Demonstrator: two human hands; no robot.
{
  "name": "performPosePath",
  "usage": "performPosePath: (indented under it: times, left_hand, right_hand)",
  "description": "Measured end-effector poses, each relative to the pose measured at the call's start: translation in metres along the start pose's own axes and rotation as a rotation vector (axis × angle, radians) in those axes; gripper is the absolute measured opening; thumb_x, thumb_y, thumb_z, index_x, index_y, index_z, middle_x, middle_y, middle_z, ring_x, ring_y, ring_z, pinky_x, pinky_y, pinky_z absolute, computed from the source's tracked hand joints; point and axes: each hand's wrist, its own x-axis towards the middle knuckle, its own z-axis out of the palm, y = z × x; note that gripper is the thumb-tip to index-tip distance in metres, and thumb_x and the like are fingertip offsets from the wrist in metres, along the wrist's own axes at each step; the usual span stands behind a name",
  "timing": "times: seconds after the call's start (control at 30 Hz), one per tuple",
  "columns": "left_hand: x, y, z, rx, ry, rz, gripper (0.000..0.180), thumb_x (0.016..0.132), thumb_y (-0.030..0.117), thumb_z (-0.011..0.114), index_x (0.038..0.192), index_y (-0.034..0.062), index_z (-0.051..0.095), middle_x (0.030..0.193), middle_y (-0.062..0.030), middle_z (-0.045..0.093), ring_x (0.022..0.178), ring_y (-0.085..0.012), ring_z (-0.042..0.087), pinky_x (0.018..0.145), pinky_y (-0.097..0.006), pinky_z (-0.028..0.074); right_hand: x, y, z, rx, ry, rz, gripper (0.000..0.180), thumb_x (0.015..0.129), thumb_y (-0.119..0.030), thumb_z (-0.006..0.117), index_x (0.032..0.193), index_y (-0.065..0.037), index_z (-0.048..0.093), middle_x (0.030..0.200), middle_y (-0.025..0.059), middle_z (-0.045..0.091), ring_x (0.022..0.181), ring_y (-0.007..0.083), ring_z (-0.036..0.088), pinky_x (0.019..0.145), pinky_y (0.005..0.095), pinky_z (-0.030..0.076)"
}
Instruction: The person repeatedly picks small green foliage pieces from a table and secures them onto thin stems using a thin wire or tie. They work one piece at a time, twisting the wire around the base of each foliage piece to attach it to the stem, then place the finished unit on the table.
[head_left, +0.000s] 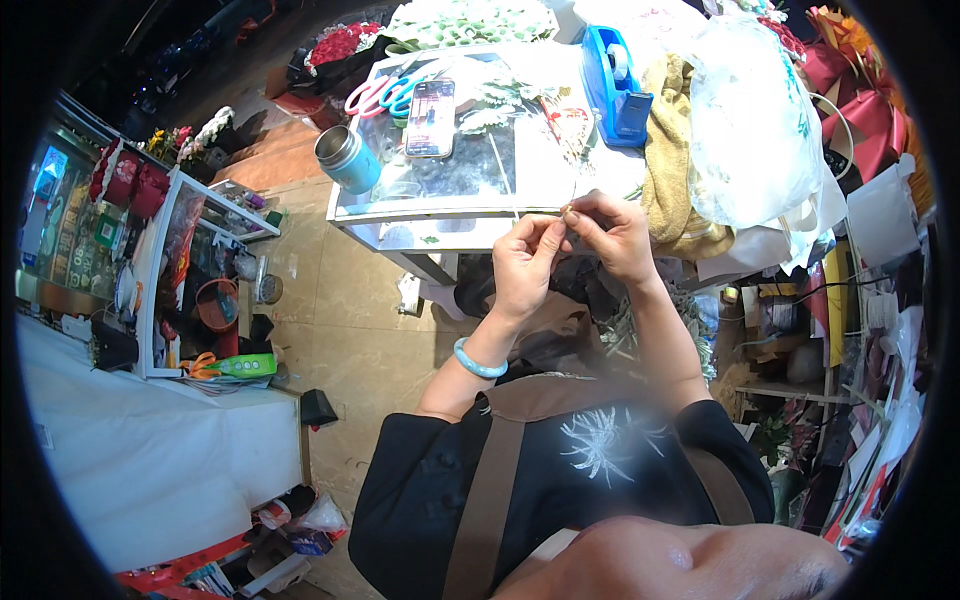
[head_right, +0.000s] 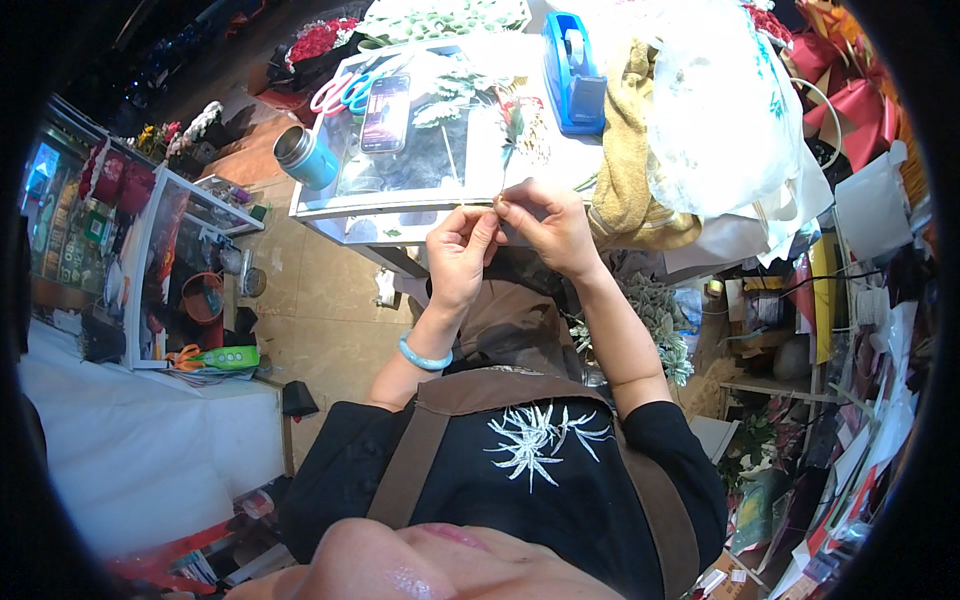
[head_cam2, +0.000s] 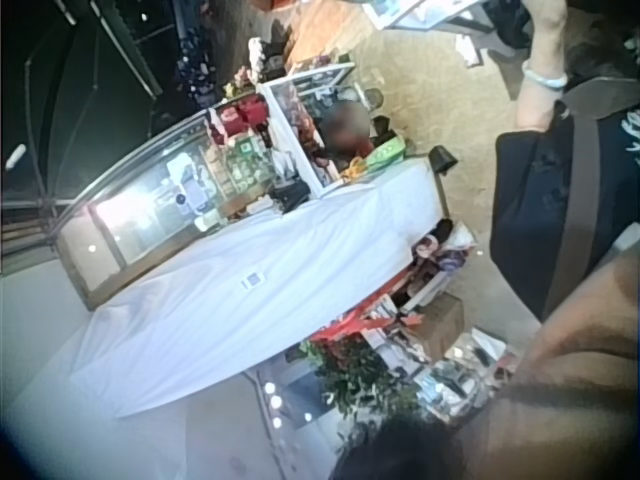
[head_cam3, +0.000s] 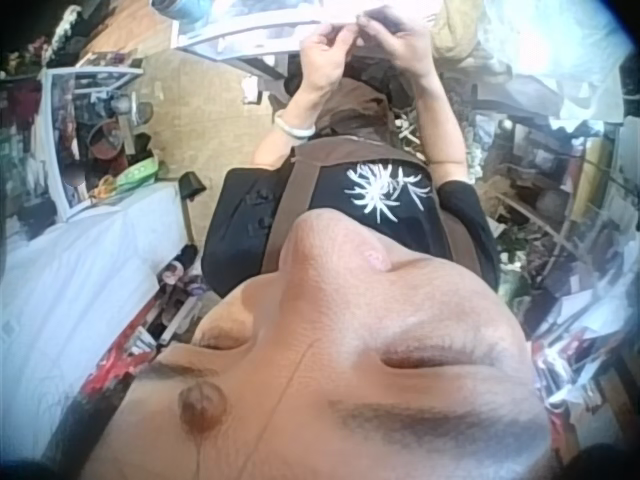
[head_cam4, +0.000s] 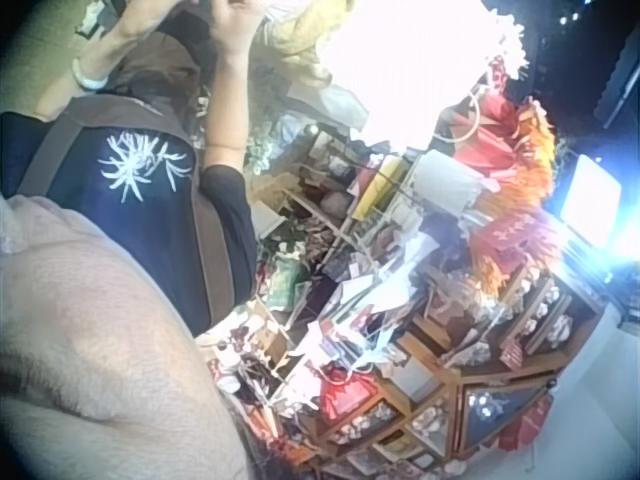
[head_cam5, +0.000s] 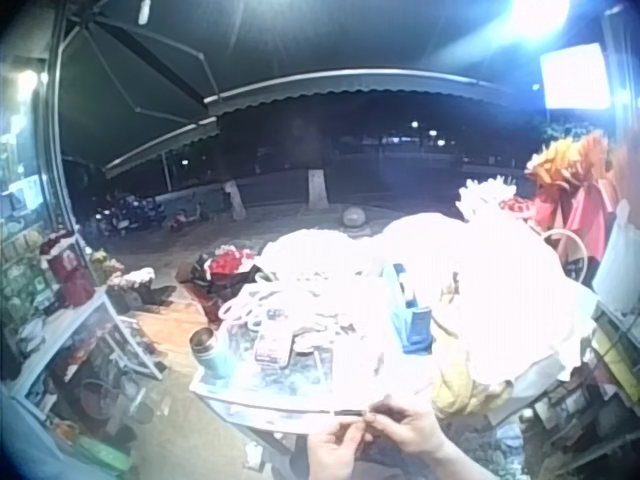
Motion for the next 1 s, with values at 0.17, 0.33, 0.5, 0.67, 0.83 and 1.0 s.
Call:
performPosePath:
  times: [0.17, 0.33, 0.5, 0.67, 0.83, 1.0]
  left_hand:
    - [0.001, -0.001, -0.007, -0.203, -0.077, -0.103, 0.016, 0.09, 0.016, 0.055, 0.089, 0.0005, 0.058, 0.064, -0.0027, 0.057, 0.044, -0.0023, 0.038, 0.04, -0.014, 0.028]
    - [0.0, -0.001, -0.011, -0.572, -0.236, -0.283, 0.019, 0.091, 0.02, 0.053, 0.088, 0.0014, 0.056, 0.063, -0.0029, 0.056, 0.039, -0.0015, 0.035, 0.037, -0.013, 0.026]
    - [0.0, -0.005, -0.013, -0.682, -0.25, -0.324, 0.02, 0.091, 0.021, 0.052, 0.087, 0.0016, 0.056, 0.063, -0.0029, 0.055, 0.038, -0.0002, 0.034, 0.036, -0.012, 0.027]
    - [0.001, -0.008, -0.019, -0.753, -0.297, -0.377, 0.02, 0.091, 0.021, 0.052, 0.087, 0.0015, 0.056, 0.063, -0.0031, 0.056, 0.037, -0.0005, 0.034, 0.036, -0.012, 0.027]
    - [0.003, -0.004, -0.022, -0.758, -0.394, -0.4, 0.02, 0.092, 0.021, 0.052, 0.09, 0.0014, 0.057, 0.066, -0.0043, 0.058, 0.04, -0.0021, 0.039, 0.038, -0.013, 0.03]
    - [0.002, -0.005, -0.011, -0.375, -0.066, -0.232, 0.017, 0.089, 0.018, 0.056, 0.093, 0.0014, 0.057, 0.07, -0.0045, 0.059, 0.051, -0.0053, 0.048, 0.043, -0.014, 0.035]
  right_hand:
    - [0.001, -0.002, 0.0, 0.002, -0.021, -0.094, 0.01, 0.082, -0.004, 0.061, 0.09, 0.003, 0.063, 0.079, 0.005, 0.062, 0.072, 0.0104, 0.059, 0.064, 0.0218, 0.046]
    - [0.001, 0.003, 0.004, 0.131, -0.022, -0.111, 0.01, 0.081, -0.004, 0.063, 0.088, 0.003, 0.063, 0.085, 0.0068, 0.063, 0.078, 0.0123, 0.059, 0.073, 0.0251, 0.046]
    - [0.002, 0.011, 0.015, 0.309, 0.014, -0.034, 0.011, 0.08, -0.007, 0.064, 0.086, 0.002, 0.064, 0.086, 0.0073, 0.063, 0.082, 0.0128, 0.057, 0.076, 0.0255, 0.044]
    - [0.009, 0.011, 0.007, 0.474, -0.169, 0.062, 0.008, 0.082, -0.006, 0.062, 0.082, 0.002, 0.062, 0.08, 0.004, 0.06, 0.077, 0.0106, 0.055, 0.072, 0.0239, 0.043]
    - [0.008, 0.009, 0.007, 0.585, -0.182, 0.143, 0.006, 0.084, -0.005, 0.06, 0.086, 0.001, 0.06, 0.078, 0.0023, 0.059, 0.074, 0.0084, 0.054, 0.068, 0.022, 0.042]
    - [0.007, 0.007, 0.01, 0.332, -0.026, 0.091, 0.009, 0.083, -0.006, 0.062, 0.086, 0.002, 0.06, 0.081, 0.0027, 0.058, 0.075, 0.0077, 0.053, 0.067, 0.0219, 0.043]
